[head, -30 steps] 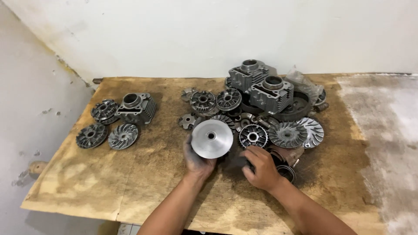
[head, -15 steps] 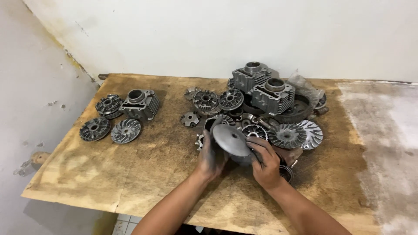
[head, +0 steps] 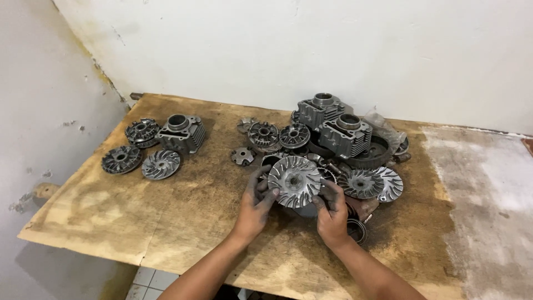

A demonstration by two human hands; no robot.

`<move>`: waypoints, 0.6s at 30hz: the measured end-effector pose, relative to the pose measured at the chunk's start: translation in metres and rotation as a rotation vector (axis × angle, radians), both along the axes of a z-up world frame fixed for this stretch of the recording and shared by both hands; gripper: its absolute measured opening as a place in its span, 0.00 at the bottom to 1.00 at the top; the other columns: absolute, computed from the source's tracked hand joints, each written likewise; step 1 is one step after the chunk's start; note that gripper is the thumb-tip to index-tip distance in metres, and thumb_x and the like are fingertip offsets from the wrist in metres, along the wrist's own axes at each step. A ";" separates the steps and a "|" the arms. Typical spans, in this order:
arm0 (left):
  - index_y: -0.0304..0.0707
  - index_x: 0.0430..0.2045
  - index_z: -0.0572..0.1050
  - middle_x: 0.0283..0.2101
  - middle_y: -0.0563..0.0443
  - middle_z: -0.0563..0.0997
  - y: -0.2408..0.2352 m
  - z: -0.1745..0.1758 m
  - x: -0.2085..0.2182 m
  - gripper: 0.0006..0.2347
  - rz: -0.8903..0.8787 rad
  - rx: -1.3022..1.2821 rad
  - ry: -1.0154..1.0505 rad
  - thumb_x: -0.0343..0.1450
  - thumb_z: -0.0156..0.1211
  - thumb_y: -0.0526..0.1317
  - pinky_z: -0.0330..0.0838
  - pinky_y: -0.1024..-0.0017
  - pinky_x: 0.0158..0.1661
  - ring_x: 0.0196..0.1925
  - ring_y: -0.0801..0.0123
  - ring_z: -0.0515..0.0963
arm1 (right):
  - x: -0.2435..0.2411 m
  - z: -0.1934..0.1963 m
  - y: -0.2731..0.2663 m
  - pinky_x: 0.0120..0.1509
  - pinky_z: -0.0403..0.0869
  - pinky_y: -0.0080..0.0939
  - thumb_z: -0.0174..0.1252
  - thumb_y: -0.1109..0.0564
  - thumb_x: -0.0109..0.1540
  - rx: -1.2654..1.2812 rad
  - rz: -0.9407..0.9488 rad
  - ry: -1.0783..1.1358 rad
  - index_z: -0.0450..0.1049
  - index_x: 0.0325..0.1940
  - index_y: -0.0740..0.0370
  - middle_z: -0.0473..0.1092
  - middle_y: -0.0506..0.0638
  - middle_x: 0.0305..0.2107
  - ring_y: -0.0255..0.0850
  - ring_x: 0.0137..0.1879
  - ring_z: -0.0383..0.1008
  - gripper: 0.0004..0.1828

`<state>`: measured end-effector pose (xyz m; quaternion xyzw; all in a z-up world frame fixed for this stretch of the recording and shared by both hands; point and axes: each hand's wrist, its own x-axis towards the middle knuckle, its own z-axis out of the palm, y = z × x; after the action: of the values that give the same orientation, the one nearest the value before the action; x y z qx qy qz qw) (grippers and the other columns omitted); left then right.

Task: Cleaning and inspecting various motorcycle CVT and engine components on a workbench using an abrasive cloth.

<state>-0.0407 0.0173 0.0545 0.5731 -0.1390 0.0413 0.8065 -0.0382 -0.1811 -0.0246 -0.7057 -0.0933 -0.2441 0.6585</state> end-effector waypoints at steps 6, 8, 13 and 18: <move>0.39 0.61 0.66 0.46 0.41 0.83 0.032 -0.054 0.004 0.22 0.083 -0.055 -0.003 0.72 0.58 0.28 0.77 0.74 0.41 0.43 0.69 0.82 | -0.009 0.006 0.013 0.65 0.71 0.63 0.68 0.62 0.58 -0.053 0.148 0.102 0.63 0.72 0.53 0.75 0.60 0.55 0.55 0.69 0.68 0.39; 0.43 0.65 0.63 0.37 0.49 0.76 0.041 -0.025 -0.012 0.24 0.051 0.060 0.038 0.72 0.59 0.31 0.72 0.75 0.34 0.35 0.71 0.75 | -0.011 0.008 0.014 0.59 0.76 0.51 0.65 0.66 0.57 -0.083 0.208 0.054 0.60 0.73 0.56 0.74 0.59 0.56 0.47 0.55 0.74 0.40; 0.36 0.68 0.53 0.60 0.34 0.75 0.068 -0.010 -0.025 0.31 -0.137 0.077 -0.039 0.68 0.57 0.25 0.77 0.56 0.60 0.61 0.52 0.78 | -0.011 0.007 0.027 0.57 0.84 0.43 0.54 0.74 0.56 -0.003 0.358 0.050 0.56 0.71 0.61 0.70 0.62 0.58 0.46 0.51 0.80 0.39; 0.33 0.66 0.52 0.59 0.33 0.75 0.099 -0.020 -0.030 0.28 -0.166 -0.022 0.005 0.70 0.52 0.22 0.74 0.64 0.55 0.57 0.56 0.79 | -0.011 0.007 0.048 0.60 0.82 0.46 0.60 0.73 0.56 0.019 0.411 0.109 0.56 0.70 0.61 0.69 0.59 0.57 0.47 0.56 0.77 0.40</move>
<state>-0.0703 0.1163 0.0345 0.5510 -0.1836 -0.0259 0.8137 -0.0490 -0.1327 -0.0173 -0.6777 -0.1972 -0.0669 0.7052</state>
